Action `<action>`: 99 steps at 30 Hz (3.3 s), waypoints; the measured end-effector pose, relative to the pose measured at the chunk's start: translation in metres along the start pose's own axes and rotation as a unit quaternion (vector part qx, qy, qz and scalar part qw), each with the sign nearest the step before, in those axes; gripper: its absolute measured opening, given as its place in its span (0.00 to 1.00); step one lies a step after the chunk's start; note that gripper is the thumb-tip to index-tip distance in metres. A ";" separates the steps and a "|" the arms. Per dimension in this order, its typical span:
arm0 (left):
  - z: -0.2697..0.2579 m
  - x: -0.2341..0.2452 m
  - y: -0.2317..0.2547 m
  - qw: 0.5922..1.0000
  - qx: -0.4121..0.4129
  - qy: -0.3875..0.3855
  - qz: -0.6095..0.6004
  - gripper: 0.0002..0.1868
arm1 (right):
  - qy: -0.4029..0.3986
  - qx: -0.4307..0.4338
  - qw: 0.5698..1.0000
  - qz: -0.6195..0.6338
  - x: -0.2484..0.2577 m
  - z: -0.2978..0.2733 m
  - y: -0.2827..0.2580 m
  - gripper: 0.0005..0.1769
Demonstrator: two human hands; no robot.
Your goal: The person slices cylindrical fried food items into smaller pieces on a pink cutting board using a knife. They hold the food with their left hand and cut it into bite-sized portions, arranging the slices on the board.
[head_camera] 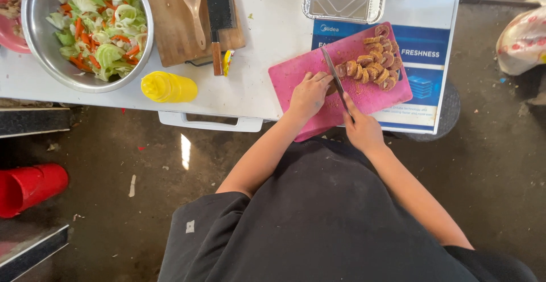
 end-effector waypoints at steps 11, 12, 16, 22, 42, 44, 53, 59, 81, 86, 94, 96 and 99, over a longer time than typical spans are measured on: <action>-0.004 -0.010 0.005 0.996 0.081 -0.002 -0.035 0.14 | -0.047 -0.040 0.998 0.008 -0.003 -0.043 0.009 0.32; -0.006 -0.005 0.007 0.997 0.069 -0.007 -0.035 0.13 | -0.045 -0.039 0.998 0.003 -0.006 -0.042 0.012 0.32; -0.001 0.000 0.011 0.996 0.075 -0.035 -0.023 0.12 | 0.023 -0.013 0.999 0.028 -0.015 -0.001 0.008 0.31; -0.002 0.003 0.014 0.991 0.108 -0.069 -0.043 0.13 | 0.020 -0.011 0.999 -0.046 -0.064 -0.067 0.066 0.34; -0.018 0.000 0.036 0.989 0.127 -0.056 -0.055 0.25 | 0.029 -0.035 0.999 0.020 -0.007 -0.051 -0.013 0.31; -0.022 -0.006 0.043 0.988 0.132 -0.060 -0.045 0.24 | 0.023 -0.023 0.999 0.012 -0.002 -0.056 -0.005 0.31; -0.026 -0.019 0.019 0.996 0.075 -0.011 -0.045 0.20 | 0.000 -0.028 0.988 0.149 -0.029 -0.061 0.030 0.37; -0.023 0.005 0.038 0.982 0.141 -0.031 -0.122 0.18 | 0.072 0.035 0.988 0.134 -0.057 -0.067 0.055 0.37; -0.015 -0.031 0.012 0.995 0.073 0.012 -0.062 0.18 | -0.019 -0.002 0.999 0.042 -0.002 -0.086 0.005 0.33; -0.015 -0.025 0.015 0.996 0.070 0.002 -0.058 0.18 | 0.004 0.003 0.996 0.091 0.011 -0.049 -0.017 0.32; -0.020 -0.022 0.017 0.999 0.041 0.009 -0.033 0.17 | -0.023 -0.033 0.996 0.074 0.012 -0.112 -0.008 0.33; -0.019 -0.031 0.008 0.998 0.042 0.014 -0.040 0.17 | -0.011 -0.022 0.996 0.084 0.010 -0.095 -0.015 0.33; -0.014 -0.048 0.001 0.998 0.015 0.026 -0.053 0.17 | 0.023 0.001 0.993 0.113 -0.008 -0.050 -0.005 0.33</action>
Point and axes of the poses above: each hand's wrist, its own z-axis towards the middle knuckle, its own x-axis out of the back of the hand, y = z × x, the point moved 2 cm from there along z, towards the middle knuckle, and after that the axes turned 4 degrees about x, right-handed, at the moved point
